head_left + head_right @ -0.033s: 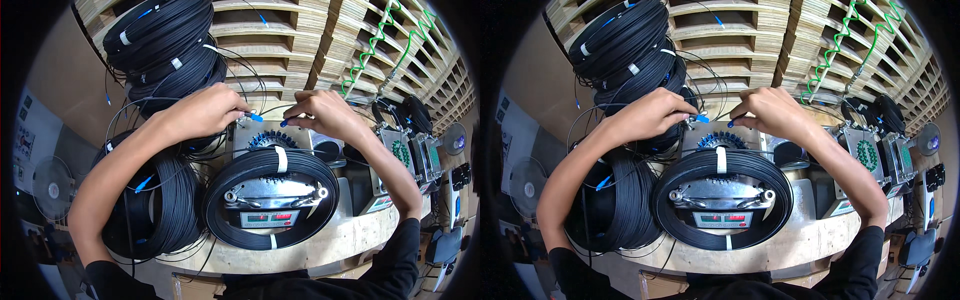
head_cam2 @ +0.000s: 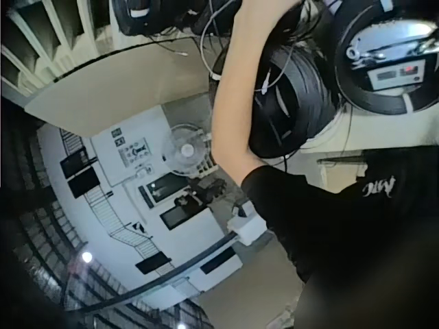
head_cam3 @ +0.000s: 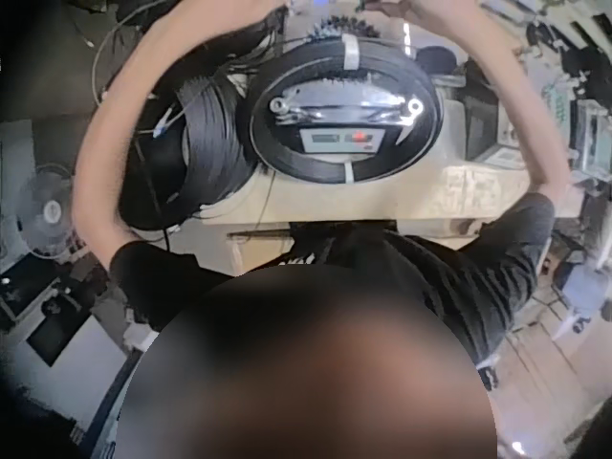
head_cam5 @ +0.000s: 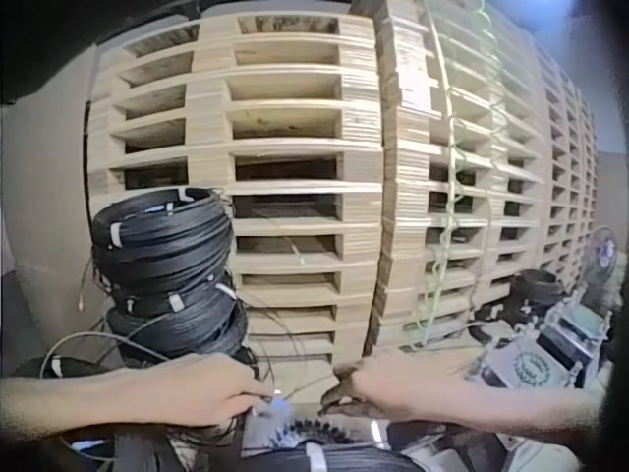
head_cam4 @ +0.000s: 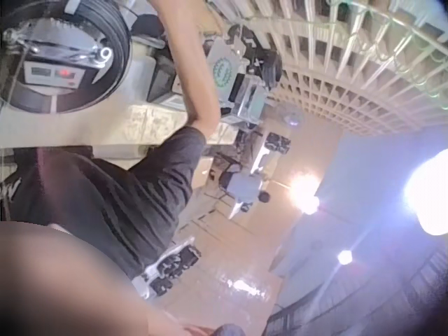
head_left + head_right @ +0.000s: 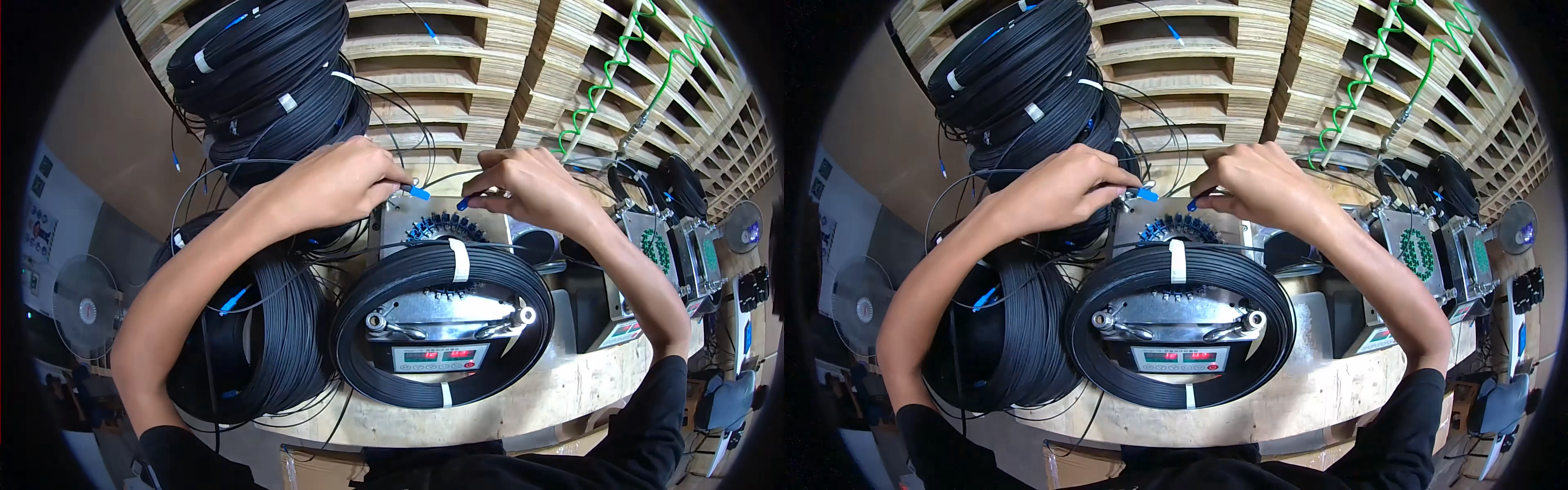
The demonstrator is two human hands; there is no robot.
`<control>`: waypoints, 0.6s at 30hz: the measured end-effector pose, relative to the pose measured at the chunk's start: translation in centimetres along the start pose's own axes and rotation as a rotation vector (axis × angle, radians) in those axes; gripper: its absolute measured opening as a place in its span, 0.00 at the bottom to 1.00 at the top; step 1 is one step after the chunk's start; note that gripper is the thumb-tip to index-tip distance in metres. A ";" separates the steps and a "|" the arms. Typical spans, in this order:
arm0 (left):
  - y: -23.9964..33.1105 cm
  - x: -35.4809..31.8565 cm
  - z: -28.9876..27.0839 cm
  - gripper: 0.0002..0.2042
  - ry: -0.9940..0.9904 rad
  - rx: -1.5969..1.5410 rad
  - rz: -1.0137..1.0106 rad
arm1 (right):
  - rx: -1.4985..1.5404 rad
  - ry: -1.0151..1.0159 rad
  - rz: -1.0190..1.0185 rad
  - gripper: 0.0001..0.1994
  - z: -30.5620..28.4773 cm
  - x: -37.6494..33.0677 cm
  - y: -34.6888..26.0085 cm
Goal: Polishing fiber optic cable connectors using industrial machinery and cleaning solutions.
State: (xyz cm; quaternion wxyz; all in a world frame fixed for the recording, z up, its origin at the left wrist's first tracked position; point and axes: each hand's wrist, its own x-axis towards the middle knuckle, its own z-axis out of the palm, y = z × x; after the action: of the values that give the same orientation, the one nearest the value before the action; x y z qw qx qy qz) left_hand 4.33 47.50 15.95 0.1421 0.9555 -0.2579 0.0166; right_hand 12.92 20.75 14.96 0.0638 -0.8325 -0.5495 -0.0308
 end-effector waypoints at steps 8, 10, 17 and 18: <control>1.4 0.2 0.4 0.11 -0.019 0.077 -0.035 | -0.219 -0.146 -0.060 0.07 0.5 1.5 -1.4; 1.2 0.4 1.0 0.11 0.015 0.080 0.014 | -0.260 -0.162 -0.053 0.07 0.5 1.9 -1.8; 2.6 1.1 1.4 0.10 -0.052 0.086 -0.074 | -0.399 -0.123 -0.100 0.10 -0.1 2.6 -3.2; 2.7 1.2 1.2 0.09 -0.059 0.069 -0.088 | -0.411 -0.102 -0.123 0.11 -0.1 2.6 -3.3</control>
State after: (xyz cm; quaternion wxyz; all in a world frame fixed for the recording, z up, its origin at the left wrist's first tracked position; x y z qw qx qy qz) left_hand 3.95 44.31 15.60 0.1020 0.9703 -0.2190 -0.0089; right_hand 10.93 24.35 15.63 -0.1370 -0.7934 -0.5840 -0.1037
